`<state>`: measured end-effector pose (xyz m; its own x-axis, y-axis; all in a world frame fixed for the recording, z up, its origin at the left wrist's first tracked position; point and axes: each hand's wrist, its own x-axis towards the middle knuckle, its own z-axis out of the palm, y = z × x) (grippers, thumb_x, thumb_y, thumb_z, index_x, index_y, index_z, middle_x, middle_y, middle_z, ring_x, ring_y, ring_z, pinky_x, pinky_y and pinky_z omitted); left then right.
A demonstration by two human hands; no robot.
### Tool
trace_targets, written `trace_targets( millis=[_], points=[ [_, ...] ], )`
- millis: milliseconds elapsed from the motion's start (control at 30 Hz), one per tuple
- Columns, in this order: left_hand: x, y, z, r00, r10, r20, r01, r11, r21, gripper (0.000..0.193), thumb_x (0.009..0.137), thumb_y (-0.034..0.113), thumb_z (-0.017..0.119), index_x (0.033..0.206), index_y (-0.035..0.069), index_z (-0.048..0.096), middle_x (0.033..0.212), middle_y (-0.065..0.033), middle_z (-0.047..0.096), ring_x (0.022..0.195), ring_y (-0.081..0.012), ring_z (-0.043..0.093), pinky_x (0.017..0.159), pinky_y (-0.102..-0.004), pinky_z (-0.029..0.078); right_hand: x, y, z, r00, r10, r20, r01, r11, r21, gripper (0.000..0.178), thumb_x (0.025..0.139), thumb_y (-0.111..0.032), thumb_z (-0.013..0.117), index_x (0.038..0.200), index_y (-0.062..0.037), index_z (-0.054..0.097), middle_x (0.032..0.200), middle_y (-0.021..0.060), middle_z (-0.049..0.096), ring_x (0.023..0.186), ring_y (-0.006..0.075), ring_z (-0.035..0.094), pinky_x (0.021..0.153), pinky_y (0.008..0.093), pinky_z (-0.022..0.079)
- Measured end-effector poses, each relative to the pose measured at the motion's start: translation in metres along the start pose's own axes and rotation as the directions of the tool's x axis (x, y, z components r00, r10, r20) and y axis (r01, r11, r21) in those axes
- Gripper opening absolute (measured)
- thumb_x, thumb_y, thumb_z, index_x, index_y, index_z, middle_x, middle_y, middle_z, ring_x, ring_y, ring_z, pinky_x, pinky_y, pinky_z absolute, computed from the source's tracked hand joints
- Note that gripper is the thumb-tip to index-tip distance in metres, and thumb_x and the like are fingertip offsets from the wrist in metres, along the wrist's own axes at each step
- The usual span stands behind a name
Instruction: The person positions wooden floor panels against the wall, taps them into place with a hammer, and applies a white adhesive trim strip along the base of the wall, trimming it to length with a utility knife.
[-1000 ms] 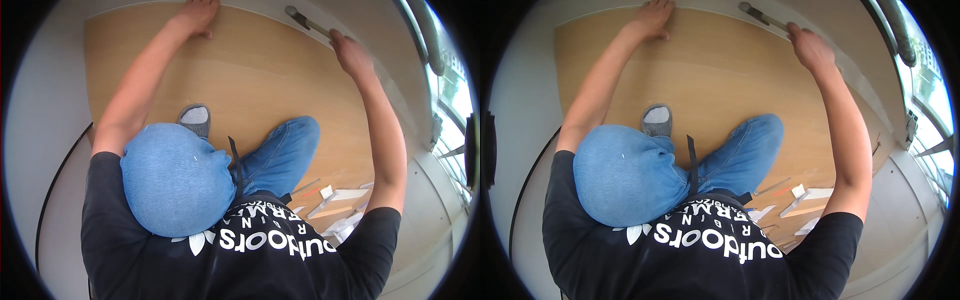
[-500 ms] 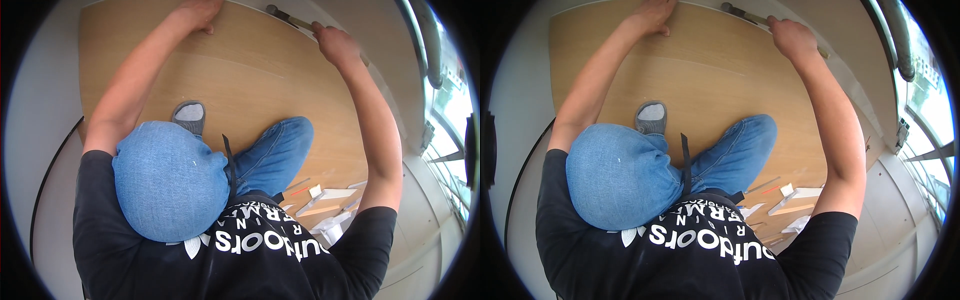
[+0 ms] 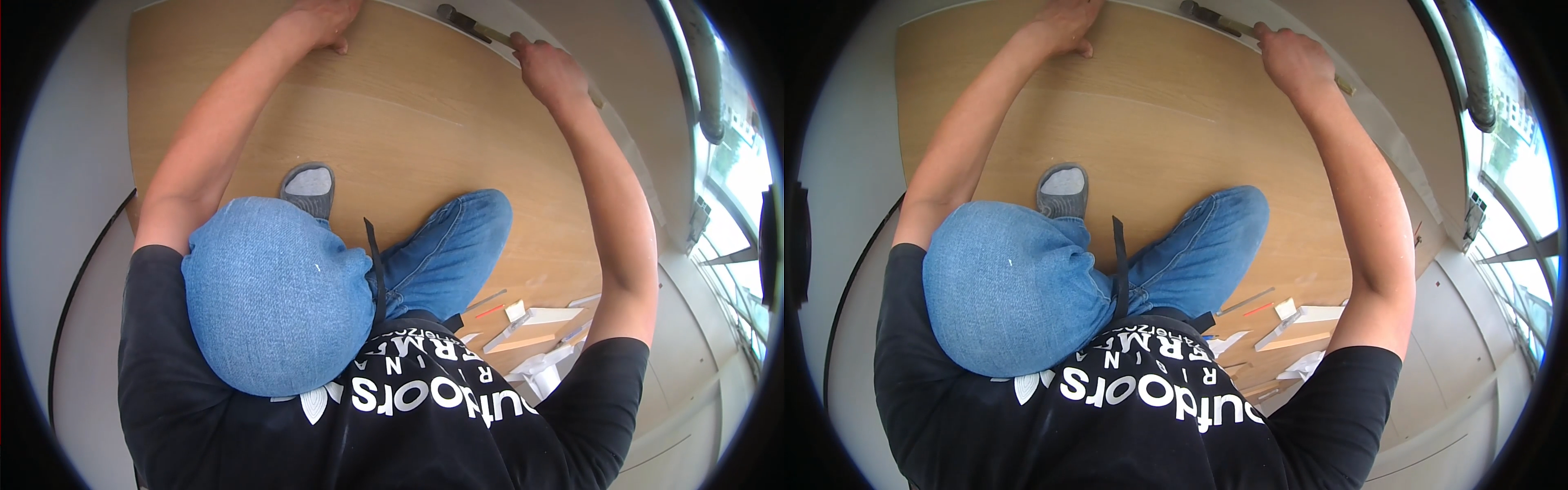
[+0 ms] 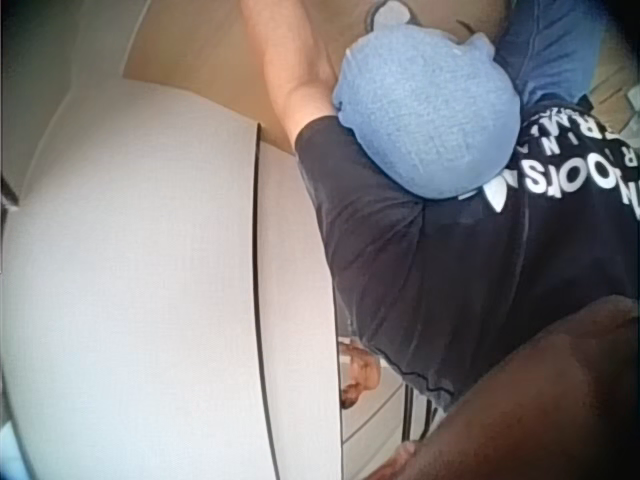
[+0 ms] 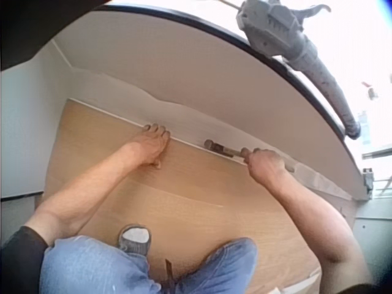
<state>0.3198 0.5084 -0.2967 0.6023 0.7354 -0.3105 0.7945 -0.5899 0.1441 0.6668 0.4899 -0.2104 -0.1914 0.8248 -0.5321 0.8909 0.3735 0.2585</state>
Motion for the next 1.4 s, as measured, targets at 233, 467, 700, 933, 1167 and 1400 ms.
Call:
trace_targets(
  millis=[233, 467, 700, 933, 1167, 1400],
  points=[
    [0.008, -0.004, 0.002, 0.997, -0.006, 0.083, 0.007, 1.000, -0.017, 0.100, 0.071, 0.040, 0.091, 0.145, -0.007, 0.043, 0.145, -0.0242, 0.049, 0.140, -0.0411, 0.045, 0.117, -0.0520, 0.036, 0.000, 0.008, 0.003, 0.999, 0.019, 0.029, -0.019, 1.000, 0.011, 0.031, 0.107, -0.027, 0.048, 0.136, -0.0200, 0.055, 0.103, 0.0157, 0.072, 0.093, 0.0392, 0.070, 0.074, 0.0518, 0.057],
    [0.006, 0.000, -0.002, 0.993, -0.026, 0.111, 0.028, 1.000, -0.015, 0.103, 0.072, 0.041, 0.091, 0.148, -0.006, 0.040, 0.148, -0.0254, 0.047, 0.144, -0.0420, 0.042, 0.120, -0.0521, 0.033, -0.002, 0.013, 0.007, 0.999, -0.002, 0.040, 0.002, 1.000, 0.006, 0.031, 0.107, -0.029, 0.049, 0.136, -0.0215, 0.055, 0.103, 0.0165, 0.072, 0.093, 0.0391, 0.070, 0.074, 0.0522, 0.056],
    [0.007, -0.003, 0.007, 0.994, -0.011, 0.104, 0.010, 1.000, 0.013, 0.106, 0.074, 0.042, 0.090, 0.152, -0.006, 0.036, 0.152, -0.0259, 0.045, 0.145, -0.0424, 0.040, 0.122, -0.0518, 0.031, -0.006, 0.012, 0.004, 0.999, -0.001, 0.042, 0.001, 1.000, 0.001, 0.032, 0.104, -0.021, 0.050, 0.135, -0.0207, 0.058, 0.102, 0.0153, 0.073, 0.095, 0.0387, 0.071, 0.077, 0.0510, 0.058],
    [0.014, 0.005, -0.010, 0.979, -0.031, 0.201, 0.040, 0.998, -0.041, 0.107, 0.069, 0.042, 0.093, 0.149, -0.006, 0.039, 0.153, -0.0266, 0.044, 0.147, -0.0441, 0.037, 0.122, -0.0542, 0.031, -0.007, 0.024, 0.014, 0.999, -0.017, 0.027, 0.017, 1.000, -0.002, 0.028, 0.105, -0.027, 0.051, 0.132, -0.0210, 0.058, 0.100, 0.0155, 0.073, 0.095, 0.0388, 0.071, 0.075, 0.0518, 0.057],
    [0.015, -0.005, 0.013, 0.992, -0.025, 0.127, 0.031, 0.998, -0.048, 0.111, 0.070, 0.042, 0.092, 0.152, -0.006, 0.035, 0.156, -0.0268, 0.040, 0.148, -0.0447, 0.036, 0.123, -0.0541, 0.029, -0.008, 0.025, 0.011, 0.999, -0.025, 0.044, 0.023, 0.999, 0.046, 0.031, 0.106, -0.031, 0.051, 0.135, -0.0220, 0.058, 0.105, 0.0166, 0.073, 0.098, 0.0400, 0.070, 0.077, 0.0533, 0.056],
    [0.011, -0.014, 0.014, 0.988, -0.026, 0.151, 0.036, 0.997, -0.065, 0.112, 0.071, 0.042, 0.092, 0.154, -0.005, 0.033, 0.157, -0.0270, 0.038, 0.149, -0.0448, 0.034, 0.124, -0.0529, 0.027, -0.010, 0.019, 0.018, 0.999, -0.002, 0.047, 0.000, 0.999, 0.038, 0.032, 0.106, -0.032, 0.051, 0.136, -0.0229, 0.057, 0.108, 0.0163, 0.071, 0.097, 0.0411, 0.069, 0.078, 0.0542, 0.055]
  ],
)
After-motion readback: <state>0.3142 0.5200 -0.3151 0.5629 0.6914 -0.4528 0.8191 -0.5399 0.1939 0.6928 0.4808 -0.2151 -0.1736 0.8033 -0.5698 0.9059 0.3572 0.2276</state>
